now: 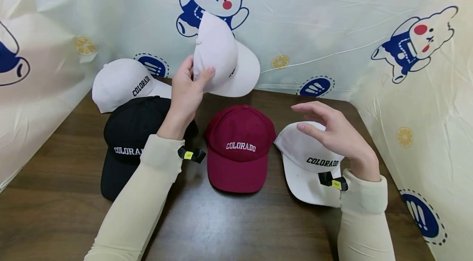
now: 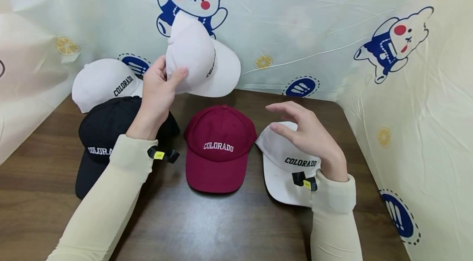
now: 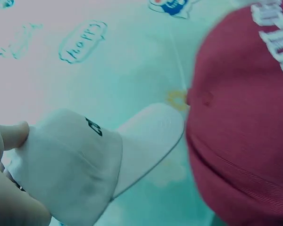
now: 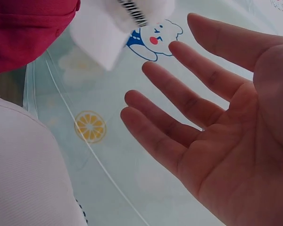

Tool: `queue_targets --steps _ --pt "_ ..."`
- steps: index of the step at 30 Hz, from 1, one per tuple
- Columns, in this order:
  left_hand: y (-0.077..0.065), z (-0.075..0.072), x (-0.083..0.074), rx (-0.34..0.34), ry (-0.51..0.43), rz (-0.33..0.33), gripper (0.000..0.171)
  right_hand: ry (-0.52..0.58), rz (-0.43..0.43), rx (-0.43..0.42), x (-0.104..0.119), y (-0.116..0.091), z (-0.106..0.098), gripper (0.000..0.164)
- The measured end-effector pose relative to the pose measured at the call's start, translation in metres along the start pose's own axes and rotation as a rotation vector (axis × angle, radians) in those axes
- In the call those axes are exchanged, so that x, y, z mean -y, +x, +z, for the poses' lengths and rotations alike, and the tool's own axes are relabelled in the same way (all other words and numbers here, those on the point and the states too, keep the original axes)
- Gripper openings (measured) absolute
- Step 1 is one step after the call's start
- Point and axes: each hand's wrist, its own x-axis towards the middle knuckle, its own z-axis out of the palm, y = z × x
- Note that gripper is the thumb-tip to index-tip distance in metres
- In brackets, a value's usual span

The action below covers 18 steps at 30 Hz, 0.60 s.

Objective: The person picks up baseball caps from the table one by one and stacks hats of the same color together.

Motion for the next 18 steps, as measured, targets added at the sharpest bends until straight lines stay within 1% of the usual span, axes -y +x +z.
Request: queue_targets --steps 4,6,8,10,12,14,16,18 --pt "-0.007 0.000 -0.020 0.037 -0.082 0.085 0.044 -0.005 0.003 -0.050 0.017 -0.001 -0.003 0.040" --pt "-0.012 0.000 -0.030 0.062 -0.129 0.117 0.042 0.003 0.005 -0.074 0.022 -0.002 -0.005 0.039" --pt "-0.016 0.001 -0.038 0.098 -0.190 0.141 0.041 0.018 0.009 -0.097 0.020 -0.002 -0.007 0.038" --pt "-0.020 0.001 -0.045 0.146 -0.243 0.155 0.039 0.036 0.014 -0.123 0.013 -0.002 -0.008 0.039" --pt "-0.023 0.001 -0.049 0.204 -0.300 0.151 0.039 0.063 0.014 -0.159 0.005 -0.003 -0.009 0.039" --pt "-0.025 0.001 -0.052 0.270 -0.343 0.131 0.039 0.105 0.003 -0.203 -0.003 -0.003 -0.009 0.038" --pt "-0.025 0.000 -0.052 0.342 -0.371 0.100 0.040 0.154 -0.019 -0.248 -0.006 -0.004 -0.010 0.036" --pt "-0.025 0.000 -0.050 0.411 -0.381 0.067 0.040 0.228 -0.044 -0.280 -0.008 -0.004 -0.011 0.034"
